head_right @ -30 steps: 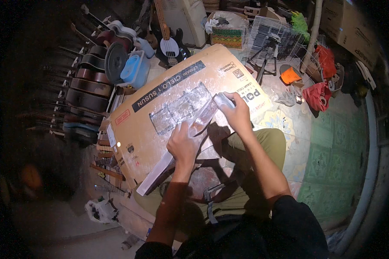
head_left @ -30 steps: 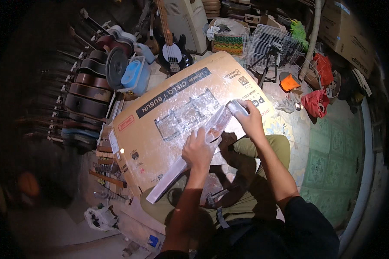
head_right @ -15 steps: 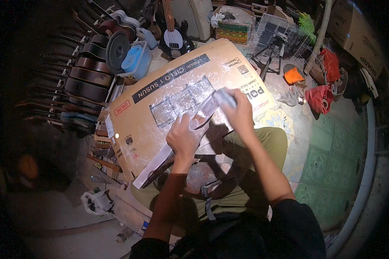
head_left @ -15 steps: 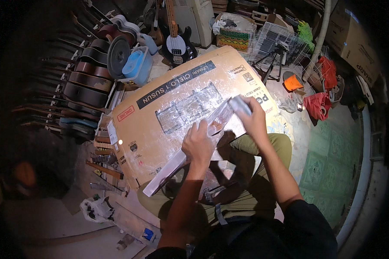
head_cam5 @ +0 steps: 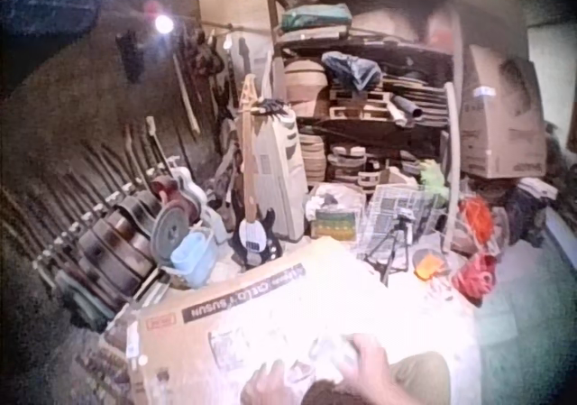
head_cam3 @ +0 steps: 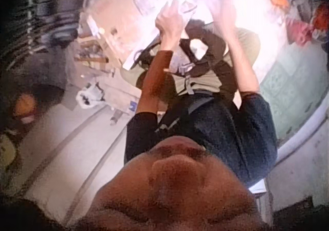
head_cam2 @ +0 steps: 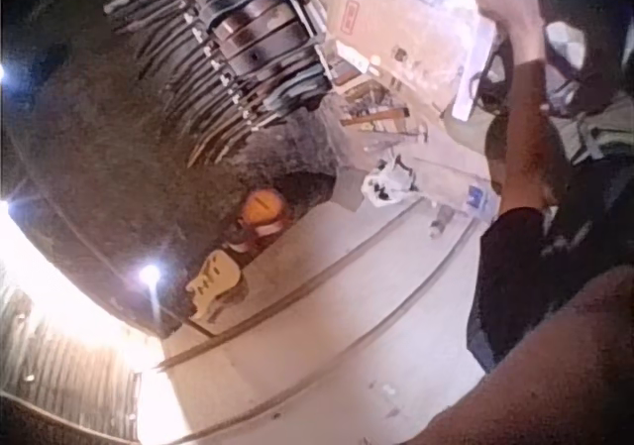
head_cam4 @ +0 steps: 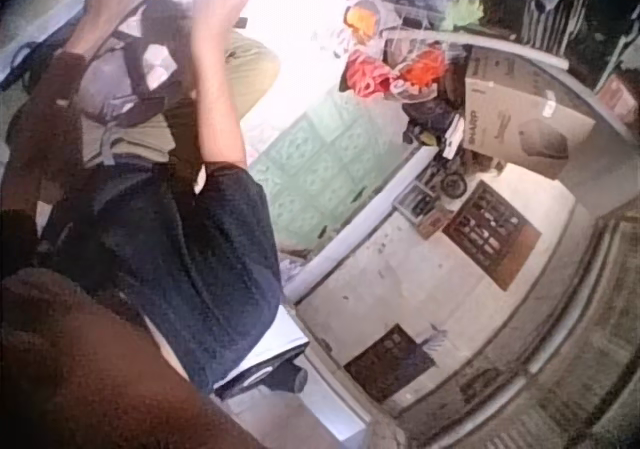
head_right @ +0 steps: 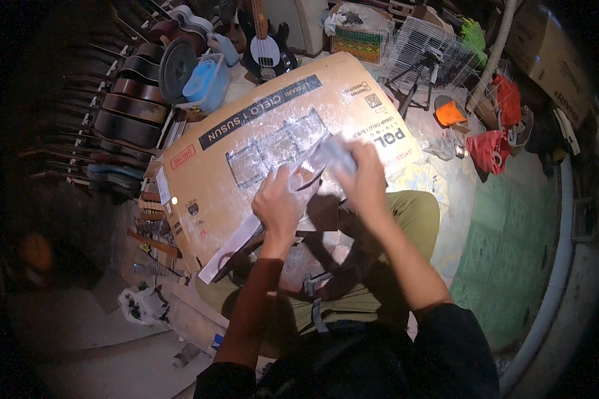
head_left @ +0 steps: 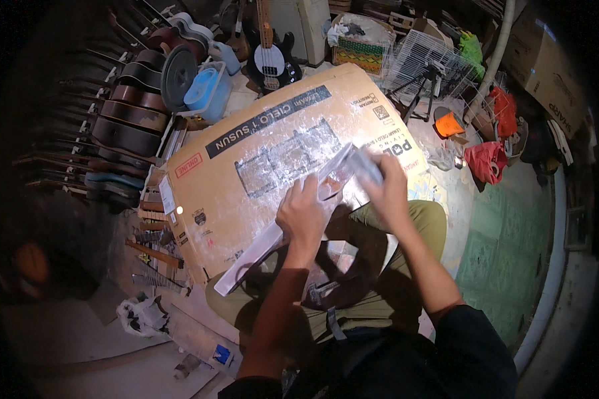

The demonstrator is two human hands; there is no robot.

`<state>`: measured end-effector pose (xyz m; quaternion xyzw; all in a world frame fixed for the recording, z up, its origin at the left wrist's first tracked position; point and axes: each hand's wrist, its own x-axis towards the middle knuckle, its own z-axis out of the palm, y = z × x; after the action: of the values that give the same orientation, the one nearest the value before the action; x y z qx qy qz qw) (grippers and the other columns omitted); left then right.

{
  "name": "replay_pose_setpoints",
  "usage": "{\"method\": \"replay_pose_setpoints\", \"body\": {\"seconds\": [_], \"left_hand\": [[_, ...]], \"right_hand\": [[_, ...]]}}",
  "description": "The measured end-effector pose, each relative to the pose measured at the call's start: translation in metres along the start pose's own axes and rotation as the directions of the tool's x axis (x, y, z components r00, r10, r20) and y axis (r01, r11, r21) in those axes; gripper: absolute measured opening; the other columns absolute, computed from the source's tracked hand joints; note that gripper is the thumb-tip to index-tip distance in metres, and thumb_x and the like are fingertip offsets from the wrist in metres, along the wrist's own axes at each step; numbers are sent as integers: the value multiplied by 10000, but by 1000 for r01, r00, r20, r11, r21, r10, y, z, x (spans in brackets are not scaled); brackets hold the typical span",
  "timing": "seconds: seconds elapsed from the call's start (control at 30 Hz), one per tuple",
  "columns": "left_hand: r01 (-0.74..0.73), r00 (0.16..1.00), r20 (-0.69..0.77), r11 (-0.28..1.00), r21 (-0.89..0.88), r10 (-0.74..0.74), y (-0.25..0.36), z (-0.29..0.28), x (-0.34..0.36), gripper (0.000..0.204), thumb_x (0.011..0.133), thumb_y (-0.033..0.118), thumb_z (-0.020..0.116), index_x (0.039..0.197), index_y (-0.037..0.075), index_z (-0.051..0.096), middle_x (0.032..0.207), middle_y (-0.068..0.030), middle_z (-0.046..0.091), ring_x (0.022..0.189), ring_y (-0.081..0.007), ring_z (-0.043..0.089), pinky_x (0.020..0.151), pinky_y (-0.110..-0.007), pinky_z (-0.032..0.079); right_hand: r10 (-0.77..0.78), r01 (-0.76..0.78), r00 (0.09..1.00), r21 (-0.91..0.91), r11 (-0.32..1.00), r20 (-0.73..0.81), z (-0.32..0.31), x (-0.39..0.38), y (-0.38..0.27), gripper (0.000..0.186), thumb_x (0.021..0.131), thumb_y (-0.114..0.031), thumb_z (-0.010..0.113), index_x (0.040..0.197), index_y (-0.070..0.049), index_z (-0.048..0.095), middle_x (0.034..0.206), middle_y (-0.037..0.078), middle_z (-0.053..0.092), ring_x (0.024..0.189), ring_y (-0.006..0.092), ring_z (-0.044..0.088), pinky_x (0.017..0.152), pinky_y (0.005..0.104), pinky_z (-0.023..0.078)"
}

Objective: The person sands the surface of a wooden instrument body with a small block, turning the object over to sand different sides.

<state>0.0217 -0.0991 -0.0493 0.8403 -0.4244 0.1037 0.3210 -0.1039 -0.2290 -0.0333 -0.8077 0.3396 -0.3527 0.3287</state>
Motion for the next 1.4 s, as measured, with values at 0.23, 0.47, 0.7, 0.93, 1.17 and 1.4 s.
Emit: {"method": "replay_pose_setpoints", "body": {"seconds": [0.23,0.47,0.7,0.93,1.17,1.4], "left_hand": [[4,1000,7,999,32,-5,-9,5,-3,257,808,33,611,1040,131,662,860,-90,622,786,-333,661,628,-468,519],[31,997,62,997,68,-35,-12,9,-5,257,801,46,618,1037,140,662,858,-90,619,773,-328,659,619,-462,520],[21,1000,-1,997,74,-21,-12,14,-7,344,765,387,821,895,114,658,795,-93,635,711,-351,664,560,-481,494],[-7,1000,-13,999,54,8,2,13,-11,468,684,427,871,986,114,697,807,-95,629,728,-343,671,585,-464,520],[-44,999,-11,999,20,44,1,20,-15,247,774,65,639,1000,156,674,833,-79,615,731,-324,655,578,-464,509],[-26,999,24,999,39,25,5,9,-12,254,774,41,625,1008,132,665,838,-90,613,737,-330,653,581,-465,506]], "right_hand": [[-110,116,993,-136,984,49,-4,-14,-21,405,858,-244,787,1153,10,674,983,226,688,952,337,657,855,398,504],[-79,79,997,-114,990,1,-7,-20,-30,360,889,-252,760,1153,-20,683,1003,216,646,953,354,629,853,426,499],[65,-65,998,-179,982,-7,-2,-6,-10,359,839,-188,758,1145,-19,677,961,221,623,915,375,624,845,435,507],[255,-256,966,44,966,34,-9,18,23,409,852,-190,749,1208,-11,658,966,224,626,935,401,627,845,439,515],[250,-237,968,231,944,-30,-6,24,25,367,855,-185,763,1130,35,659,990,223,682,942,328,660,874,391,508],[20,-27,994,-68,997,-107,1,3,20,399,841,-213,757,1169,-8,658,966,226,614,921,394,617,842,446,506]]}}
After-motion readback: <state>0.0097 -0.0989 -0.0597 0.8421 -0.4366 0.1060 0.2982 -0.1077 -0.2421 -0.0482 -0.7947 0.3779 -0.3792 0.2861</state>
